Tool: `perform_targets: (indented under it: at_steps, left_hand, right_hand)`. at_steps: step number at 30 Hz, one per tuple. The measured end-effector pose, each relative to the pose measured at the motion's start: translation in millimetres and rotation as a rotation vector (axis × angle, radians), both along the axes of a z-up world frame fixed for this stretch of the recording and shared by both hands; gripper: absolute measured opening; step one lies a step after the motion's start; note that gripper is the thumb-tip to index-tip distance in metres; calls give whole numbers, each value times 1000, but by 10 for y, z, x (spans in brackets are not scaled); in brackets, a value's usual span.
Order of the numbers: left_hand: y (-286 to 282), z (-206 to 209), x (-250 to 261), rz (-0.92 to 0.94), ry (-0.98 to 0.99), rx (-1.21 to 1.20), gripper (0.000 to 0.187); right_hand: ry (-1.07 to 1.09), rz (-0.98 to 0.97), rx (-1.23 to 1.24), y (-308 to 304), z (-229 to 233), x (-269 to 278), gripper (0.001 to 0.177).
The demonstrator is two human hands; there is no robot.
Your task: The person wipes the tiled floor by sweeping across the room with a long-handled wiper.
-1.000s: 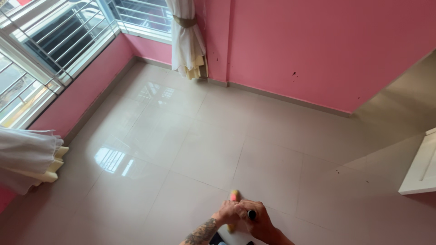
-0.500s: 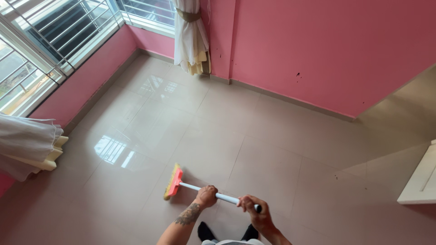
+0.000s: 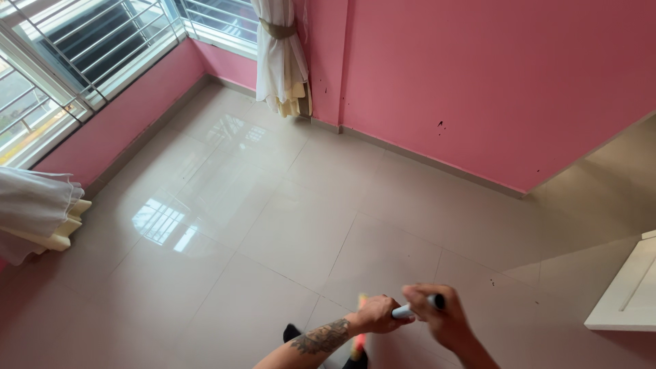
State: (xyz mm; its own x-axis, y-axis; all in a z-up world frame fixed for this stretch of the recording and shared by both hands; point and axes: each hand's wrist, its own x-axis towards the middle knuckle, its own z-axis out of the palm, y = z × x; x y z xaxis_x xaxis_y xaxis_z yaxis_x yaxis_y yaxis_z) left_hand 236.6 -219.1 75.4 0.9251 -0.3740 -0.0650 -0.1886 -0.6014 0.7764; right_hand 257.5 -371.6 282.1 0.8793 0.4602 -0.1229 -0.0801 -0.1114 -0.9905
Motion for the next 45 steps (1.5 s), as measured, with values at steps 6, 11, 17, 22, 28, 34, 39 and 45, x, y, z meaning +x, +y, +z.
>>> perform_targets:
  at_steps: [6,11,17,22,28,34,39,45]
  left_hand:
    - [194,-530,61,-211,-56,-471,23]
    - [978,-627,85,-186,-10,-505,26]
    - [1903,-561,224,-10,46,44,21]
    - [2455,-609,308,222,104,264,14]
    - [2564,-675,494,392,-13,280,14]
    - [1908,-638,771,320,-21,325,12]
    - [1014,-441,1005,210,-71,255,12]
    - [181,-297,1292,207,-35,-15,15]
  right_hand:
    - [-148,234,-260,1009,-415,-10,50]
    - [-253,239,-169,1596,-598,-16,54]
    - [-317,224,13,2043,-508,92,46]
    - [-182,231,7,2137,-596,229,41]
    - [-104,195,157,1951,-897,502,30]
    - [-14,110,-26,1030,-878,756,37]
    - [-279,137,217,123,-688,1121,47]
    - [-230,144,-17,-135,-46,1497,50]
